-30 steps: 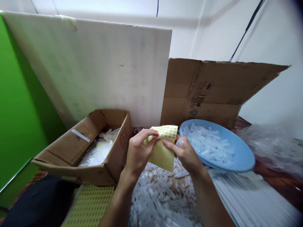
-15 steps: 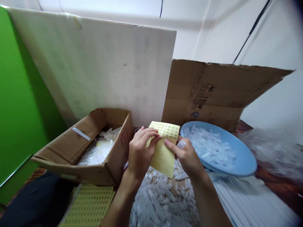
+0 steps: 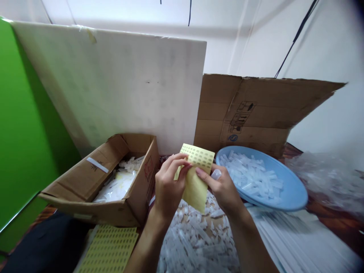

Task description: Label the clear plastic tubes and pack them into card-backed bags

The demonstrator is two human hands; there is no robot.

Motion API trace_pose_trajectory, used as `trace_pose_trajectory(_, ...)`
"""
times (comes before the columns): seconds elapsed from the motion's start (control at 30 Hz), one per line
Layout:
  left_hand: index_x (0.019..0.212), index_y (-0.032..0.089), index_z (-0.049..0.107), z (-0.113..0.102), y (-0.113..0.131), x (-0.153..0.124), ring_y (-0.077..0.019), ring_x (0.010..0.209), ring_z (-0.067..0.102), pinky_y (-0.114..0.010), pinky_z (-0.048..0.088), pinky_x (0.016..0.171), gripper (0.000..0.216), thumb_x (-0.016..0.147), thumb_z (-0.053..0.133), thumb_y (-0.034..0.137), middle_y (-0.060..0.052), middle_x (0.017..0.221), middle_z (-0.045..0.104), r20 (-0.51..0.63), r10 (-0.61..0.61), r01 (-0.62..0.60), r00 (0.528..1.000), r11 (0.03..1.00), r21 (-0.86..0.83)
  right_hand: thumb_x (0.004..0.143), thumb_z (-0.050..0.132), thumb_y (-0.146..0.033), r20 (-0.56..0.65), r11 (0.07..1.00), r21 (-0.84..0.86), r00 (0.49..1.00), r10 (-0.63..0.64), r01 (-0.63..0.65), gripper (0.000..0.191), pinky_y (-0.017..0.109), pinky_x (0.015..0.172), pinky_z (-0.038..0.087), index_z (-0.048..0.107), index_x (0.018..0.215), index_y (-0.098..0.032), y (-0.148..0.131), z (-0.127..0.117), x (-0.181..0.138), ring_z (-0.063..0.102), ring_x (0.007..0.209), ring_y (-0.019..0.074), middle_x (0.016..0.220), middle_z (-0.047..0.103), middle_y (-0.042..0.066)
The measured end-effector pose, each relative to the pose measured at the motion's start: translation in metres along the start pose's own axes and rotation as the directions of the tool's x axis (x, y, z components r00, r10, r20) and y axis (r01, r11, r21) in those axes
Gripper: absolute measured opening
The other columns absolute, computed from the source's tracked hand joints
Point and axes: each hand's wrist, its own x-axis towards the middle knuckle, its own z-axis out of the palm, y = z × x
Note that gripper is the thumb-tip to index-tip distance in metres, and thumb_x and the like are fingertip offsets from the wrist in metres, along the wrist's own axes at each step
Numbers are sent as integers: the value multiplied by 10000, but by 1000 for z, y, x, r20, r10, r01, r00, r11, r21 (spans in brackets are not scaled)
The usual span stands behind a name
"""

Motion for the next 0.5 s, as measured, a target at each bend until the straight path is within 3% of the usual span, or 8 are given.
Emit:
trace_pose_trajectory(0.23,933,206,700,0,1,0,-175,1024,694,-340,573,931,116,913,685,93,-46,1082,727,-26,34,-33,999,999,14,875,755,-414,-7,999,41,1000,14,-14,347,362,811,579,784,1129,-179,-2,2,-1,737,919,270,1041,789,109)
trace_pose_trajectory(0.5,928,200,655,2,0,1,-194,1026,672,-354,579,908,81,953,624,129,-68,1077,673,16,-52,53,999,997,-56,895,723,-424,-2,999,-44,1000,-20,20,338,308,715,551,792,1099,-165,-8,2,-1,712,836,236,970,789,93)
